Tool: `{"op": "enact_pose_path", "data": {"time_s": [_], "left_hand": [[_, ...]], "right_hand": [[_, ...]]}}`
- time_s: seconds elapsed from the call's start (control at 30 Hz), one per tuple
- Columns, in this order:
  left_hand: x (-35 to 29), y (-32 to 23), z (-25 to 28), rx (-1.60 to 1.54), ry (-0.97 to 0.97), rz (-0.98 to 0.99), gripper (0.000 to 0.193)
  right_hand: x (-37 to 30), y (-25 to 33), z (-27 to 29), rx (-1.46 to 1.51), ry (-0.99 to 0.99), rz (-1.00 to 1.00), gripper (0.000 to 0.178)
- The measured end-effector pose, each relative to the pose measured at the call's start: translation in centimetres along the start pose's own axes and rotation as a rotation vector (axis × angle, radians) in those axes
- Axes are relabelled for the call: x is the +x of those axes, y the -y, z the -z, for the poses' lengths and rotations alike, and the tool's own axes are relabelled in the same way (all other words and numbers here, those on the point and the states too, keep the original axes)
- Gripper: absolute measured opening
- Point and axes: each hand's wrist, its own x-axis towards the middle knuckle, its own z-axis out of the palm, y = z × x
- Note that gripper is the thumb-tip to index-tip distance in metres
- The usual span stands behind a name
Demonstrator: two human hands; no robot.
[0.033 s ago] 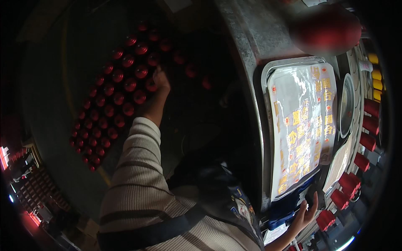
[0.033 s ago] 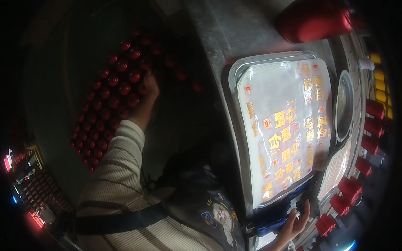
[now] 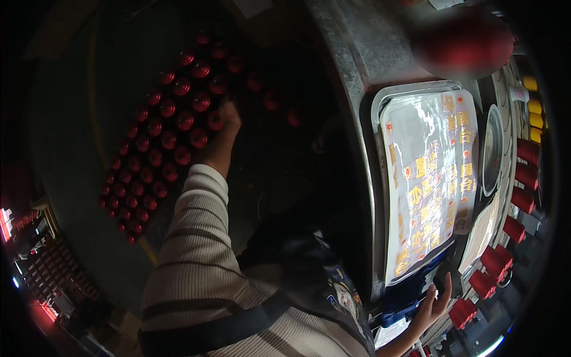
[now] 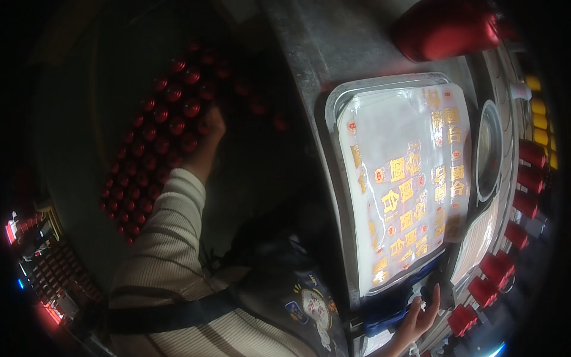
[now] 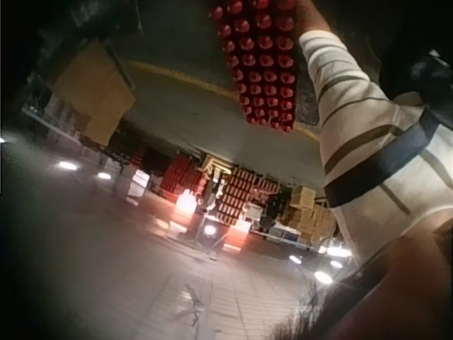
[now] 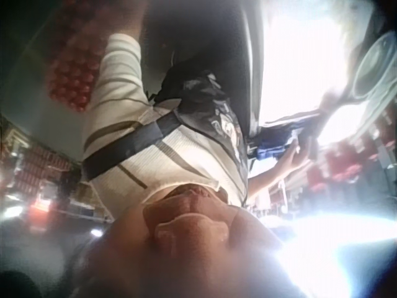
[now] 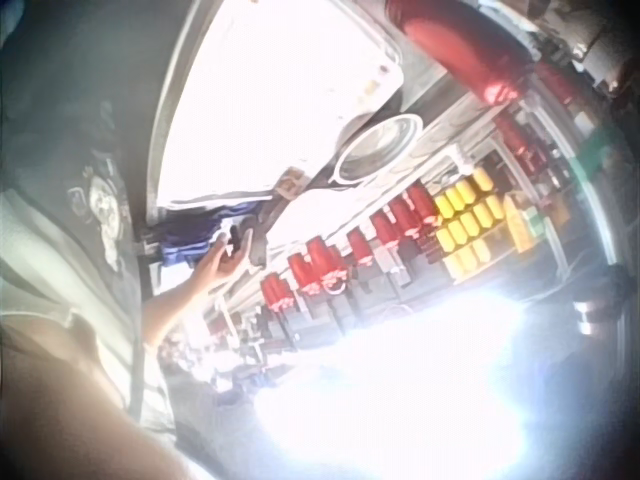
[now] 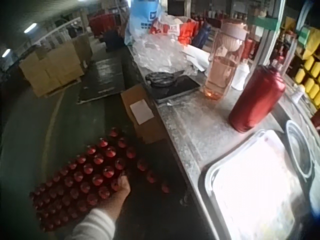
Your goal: The person repeatedly picks up red metal bottles, applies gold stickers to their sides, and wipes the surfaces with a blue cloth. The person places finished bottles on a nearby tray and continues the cycle with new bottles from a bin.
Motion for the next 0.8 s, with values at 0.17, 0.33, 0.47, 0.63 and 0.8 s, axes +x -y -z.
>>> {"op": "enact_pose_path", "data": {"time_s": [0.17,0.33,0.47,0.63,0.8], "left_hand": [[2.3,5.6,-6.2,-0.402,0.194,0.259,0.048],[2.0,4.3,-6.1,-0.511,0.159,0.306,0.047],[0.8,3.6,-3.7,-0.363,0.064,0.21,0.044],[0.1,3.3,-0.7,-0.188,-0.024,0.029,0.042],[0.9,3.4,0.1,-0.029,-0.051,-0.196,0.039]], "right_hand": [[1.1,0.1,0.2,0.002,0.017,0.037,0.051],[0.2,-0.3,0.6,-0.012,0.003,-0.013,0.051],[0.3,-0.1,0.6,-0.052,0.023,-0.002,0.051],[0.9,0.5,-0.2,-0.064,0.02,0.064,0.05],[0.8,1.7,-1.0,-0.05,0.024,0.053,0.051]]}}
